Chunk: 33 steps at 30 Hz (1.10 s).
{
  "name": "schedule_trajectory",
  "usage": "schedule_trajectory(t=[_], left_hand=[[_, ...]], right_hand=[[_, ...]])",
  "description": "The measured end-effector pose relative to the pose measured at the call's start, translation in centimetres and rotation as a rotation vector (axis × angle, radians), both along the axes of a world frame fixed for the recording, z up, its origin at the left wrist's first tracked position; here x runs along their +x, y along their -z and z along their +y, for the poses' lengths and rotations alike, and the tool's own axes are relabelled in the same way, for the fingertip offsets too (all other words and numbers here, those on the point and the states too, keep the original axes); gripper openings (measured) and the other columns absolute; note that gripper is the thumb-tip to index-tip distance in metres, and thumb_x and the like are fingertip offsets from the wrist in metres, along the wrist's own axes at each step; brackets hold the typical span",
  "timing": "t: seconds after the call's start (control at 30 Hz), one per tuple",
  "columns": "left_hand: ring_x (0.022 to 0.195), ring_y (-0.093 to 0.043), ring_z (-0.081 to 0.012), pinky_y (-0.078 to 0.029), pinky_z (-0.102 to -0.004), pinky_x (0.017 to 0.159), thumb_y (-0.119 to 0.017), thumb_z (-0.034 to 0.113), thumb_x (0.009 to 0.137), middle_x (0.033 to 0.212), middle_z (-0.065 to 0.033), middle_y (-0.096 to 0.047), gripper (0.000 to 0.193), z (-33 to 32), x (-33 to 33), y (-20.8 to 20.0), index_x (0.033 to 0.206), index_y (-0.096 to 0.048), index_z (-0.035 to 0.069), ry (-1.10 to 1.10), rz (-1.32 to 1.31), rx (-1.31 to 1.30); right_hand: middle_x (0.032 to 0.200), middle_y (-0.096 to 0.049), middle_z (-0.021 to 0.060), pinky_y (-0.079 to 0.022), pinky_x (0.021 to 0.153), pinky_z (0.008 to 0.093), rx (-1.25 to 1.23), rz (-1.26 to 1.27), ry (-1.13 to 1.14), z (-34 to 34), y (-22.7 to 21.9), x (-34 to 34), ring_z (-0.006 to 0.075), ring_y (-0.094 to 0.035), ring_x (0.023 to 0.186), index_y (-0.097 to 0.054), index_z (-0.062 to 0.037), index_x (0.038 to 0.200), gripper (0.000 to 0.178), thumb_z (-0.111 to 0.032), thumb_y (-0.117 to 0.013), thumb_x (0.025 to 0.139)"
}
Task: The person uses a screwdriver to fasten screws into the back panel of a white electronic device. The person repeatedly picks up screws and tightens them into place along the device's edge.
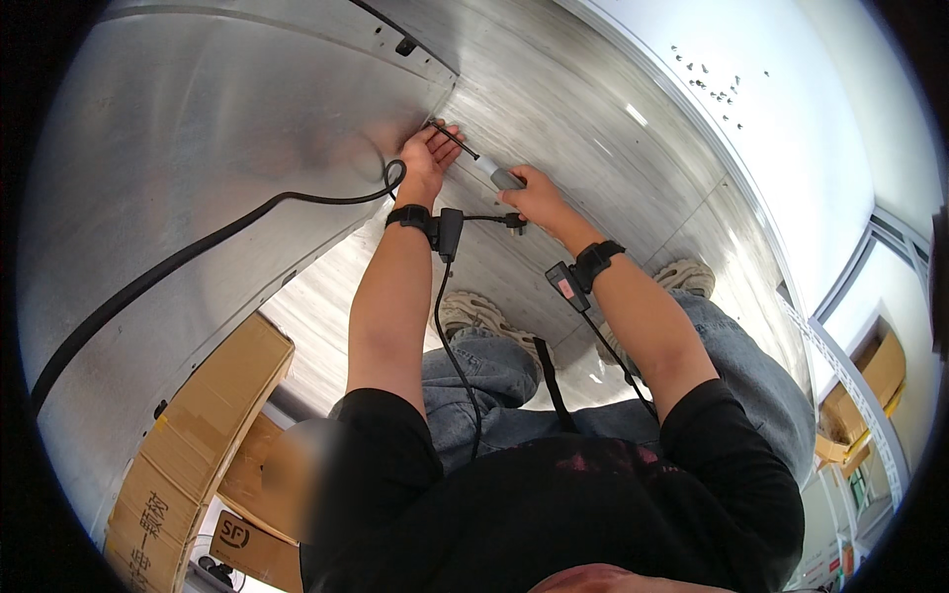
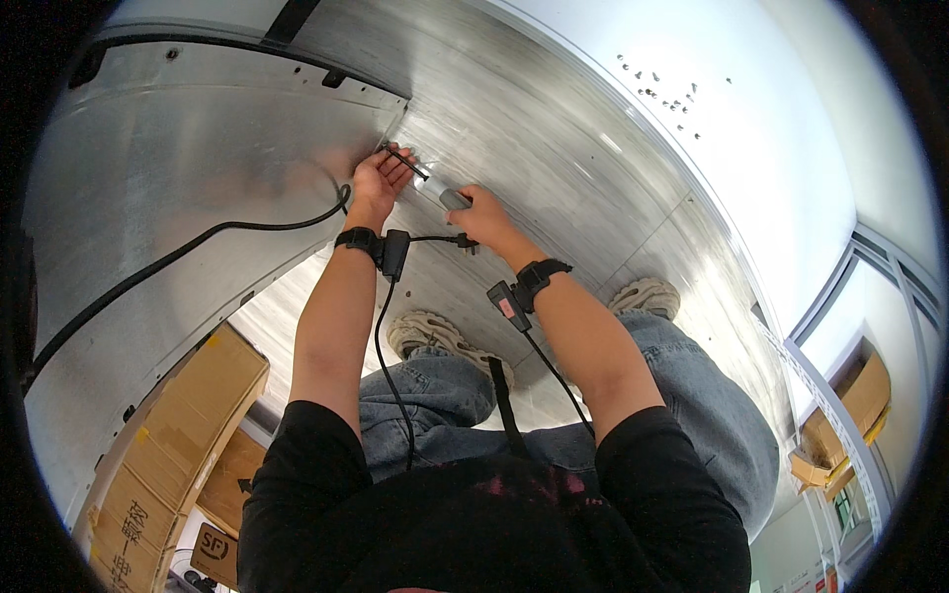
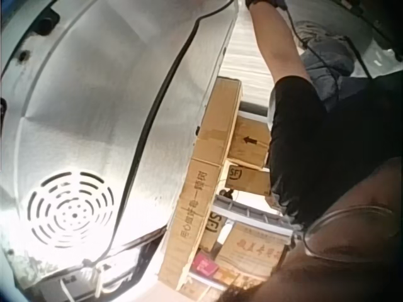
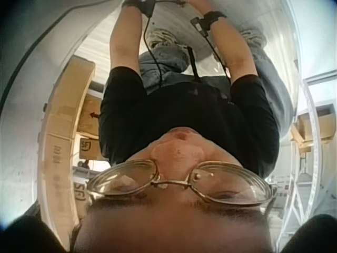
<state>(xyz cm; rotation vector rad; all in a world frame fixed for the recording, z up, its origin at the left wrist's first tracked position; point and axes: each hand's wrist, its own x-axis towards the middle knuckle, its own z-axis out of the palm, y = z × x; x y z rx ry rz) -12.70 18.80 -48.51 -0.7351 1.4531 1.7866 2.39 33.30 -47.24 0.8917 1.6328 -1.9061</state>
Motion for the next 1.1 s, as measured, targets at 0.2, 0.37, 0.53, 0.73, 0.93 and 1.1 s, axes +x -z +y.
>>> schedule_trajectory(t=[0.2, 0.37, 0.53, 0.73, 0.93, 1.1], left_hand=[[0.084, -0.063, -0.0193, -0.049, -0.0300, 0.076, -0.043, 0.029, 0.097, 0.090, -0.0043, -0.066, 0.020, 1.1, 0.3, -0.8, 0.099, -0.054, 0.013, 0.007, 0.029, -0.109], [0.082, -0.062, -0.0189, -0.048, -0.0306, 0.075, -0.044, 0.028, 0.095, 0.087, -0.0026, -0.065, 0.018, 0.9, -0.1, -0.5, 0.098, -0.054, 0.014, -0.031, -0.013, -0.094], [0.081, -0.062, -0.0187, -0.048, -0.0305, 0.075, -0.046, 0.025, 0.091, 0.084, -0.0030, -0.065, 0.017, 0.6, -0.4, 0.0, 0.093, -0.057, 0.013, -0.052, -0.042, -0.065], [0.083, -0.063, -0.0190, -0.049, -0.0302, 0.077, -0.046, 0.023, 0.090, 0.084, -0.0046, -0.066, 0.020, 0.3, -0.4, 0.4, 0.093, -0.061, 0.009, 0.010, -0.030, -0.067], [0.084, -0.063, -0.0191, -0.050, -0.0295, 0.076, -0.045, 0.020, 0.091, 0.087, -0.0063, -0.066, 0.020, 0.6, 0.1, 0.5, 0.097, -0.061, 0.008, 0.027, -0.007, -0.108], [0.080, -0.061, -0.0177, -0.050, -0.0301, 0.077, -0.047, 0.020, 0.092, 0.089, -0.0062, -0.065, 0.020, 1.0, 1.0, 0.3, 0.100, -0.060, 0.008, 0.024, -0.033, -0.068]], right_hand=[[0.099, -0.060, 0.0157, -0.047, 0.069, 0.0338, 0.096, 0.054, -0.040, -0.1, 0.9, 0.1, 0.0242, -0.059, 0.078, -0.052, 0.0026, 0.116, 0.051, -0.014, -0.070, 0.072], [0.104, -0.059, 0.0180, -0.046, 0.084, 0.0375, 0.311, 0.194, -0.024, -0.9, 1.5, 0.3, 0.0310, -0.058, 0.095, -0.054, 0.0014, 0.111, 0.048, -0.015, -0.072, 0.070], [0.105, -0.058, 0.0177, -0.045, 0.087, 0.0373, 0.394, 0.224, -0.026, -1.0, 1.6, 0.5, 0.0299, -0.056, 0.102, -0.055, 0.0007, 0.106, 0.046, -0.015, -0.074, 0.067], [0.108, -0.058, 0.0178, -0.045, 0.087, 0.0359, 0.278, 0.223, 0.018, -0.7, 2.3, 1.0, 0.0287, -0.057, 0.101, -0.053, 0.0004, 0.107, 0.050, -0.014, -0.076, 0.066], [0.106, -0.059, 0.0161, -0.044, 0.085, 0.0355, 0.197, 0.159, 0.079, -0.1, 1.8, 1.4, 0.0267, -0.057, 0.099, -0.053, -0.0010, 0.106, 0.048, -0.009, -0.074, 0.063], [0.104, -0.060, 0.0133, -0.044, 0.083, 0.0340, 0.190, 0.094, 0.097, 1.0, 2.1, 1.9, 0.0252, -0.057, 0.096, -0.055, -0.0032, 0.103, 0.046, -0.008, -0.072, 0.061]])
